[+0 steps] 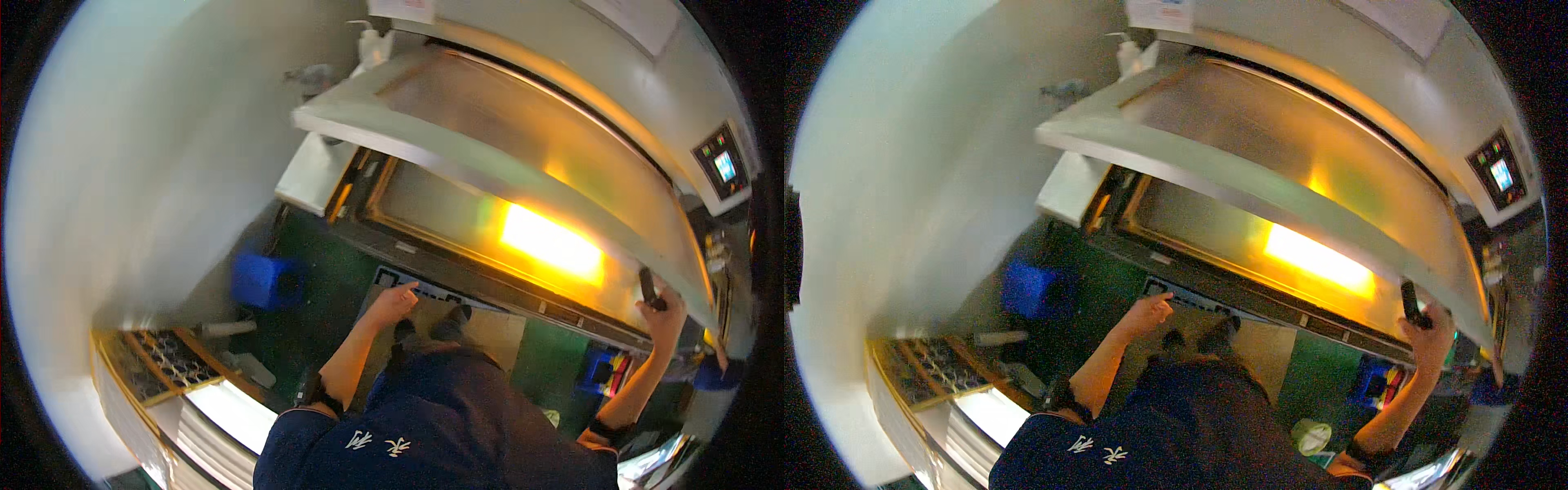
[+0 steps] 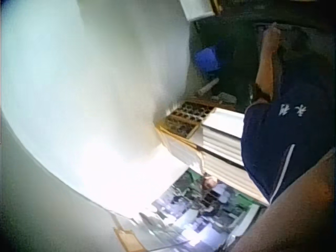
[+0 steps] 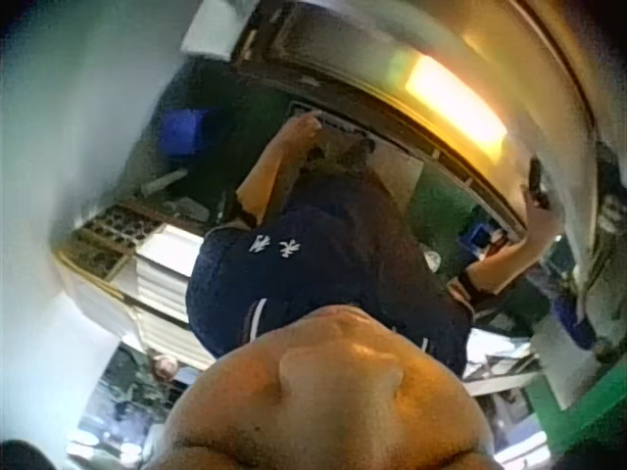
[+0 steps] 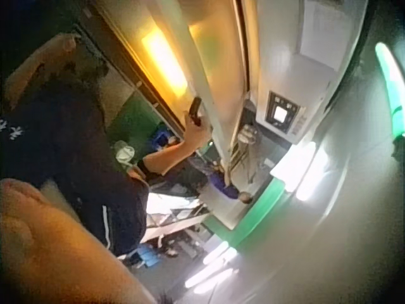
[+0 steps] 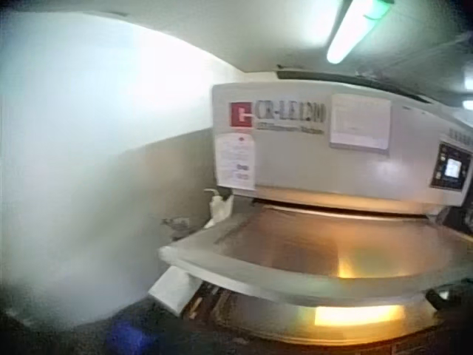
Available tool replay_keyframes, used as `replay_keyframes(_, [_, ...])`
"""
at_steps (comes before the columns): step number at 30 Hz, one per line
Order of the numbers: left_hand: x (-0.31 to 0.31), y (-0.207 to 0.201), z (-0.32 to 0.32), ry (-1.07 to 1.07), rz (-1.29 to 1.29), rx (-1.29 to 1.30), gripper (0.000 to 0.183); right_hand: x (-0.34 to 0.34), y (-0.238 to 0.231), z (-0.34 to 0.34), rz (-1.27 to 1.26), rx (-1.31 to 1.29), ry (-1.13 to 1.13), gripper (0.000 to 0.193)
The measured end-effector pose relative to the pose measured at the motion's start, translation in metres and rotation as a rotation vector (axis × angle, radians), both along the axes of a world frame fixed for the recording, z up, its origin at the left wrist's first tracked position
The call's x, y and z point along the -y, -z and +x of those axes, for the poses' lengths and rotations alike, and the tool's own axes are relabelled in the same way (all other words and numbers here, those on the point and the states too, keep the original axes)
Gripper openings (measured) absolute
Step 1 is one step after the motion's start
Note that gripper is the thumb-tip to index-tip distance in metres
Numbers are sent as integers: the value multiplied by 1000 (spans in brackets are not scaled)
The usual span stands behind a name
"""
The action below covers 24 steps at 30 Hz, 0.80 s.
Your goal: Using an LED exposure machine to process flat patterned panels in a manufacturing environment.
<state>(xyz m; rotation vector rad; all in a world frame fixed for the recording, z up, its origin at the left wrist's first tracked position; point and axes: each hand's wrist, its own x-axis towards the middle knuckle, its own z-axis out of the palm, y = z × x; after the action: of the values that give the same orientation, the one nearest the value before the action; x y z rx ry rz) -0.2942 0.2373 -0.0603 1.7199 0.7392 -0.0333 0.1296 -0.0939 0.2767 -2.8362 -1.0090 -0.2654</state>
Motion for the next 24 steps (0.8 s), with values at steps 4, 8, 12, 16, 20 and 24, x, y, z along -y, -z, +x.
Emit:
replay_keyframes(4, [-28, -24, 77, -229, -9, 246, 46, -14, -20, 27, 252, 496, -406, 55])
replay_keyframes(8, [-88, -28, 180, -338, 387, 311, 59, -31, -49, 63, 330, 893, -570, 59])
replay_keyframes(12, [-149, -3, 269, -460, 612, 14, 99, -43, -78, 90, 371, 1110, -650, 70])
replay_keyframes(16, [-148, -16, 332, -518, 626, -475, 127, -69, -103, 99, 272, 1118, -673, 70])
replay_keyframes(20, [-156, -26, 350, -402, 655, -698, 137, -112, 71, 161, 878, 1067, -262, 78])
replay_keyframes(24, [-176, -38, 329, -373, 611, -726, 140, -126, 158, 167, 499, 187, -525, 69])
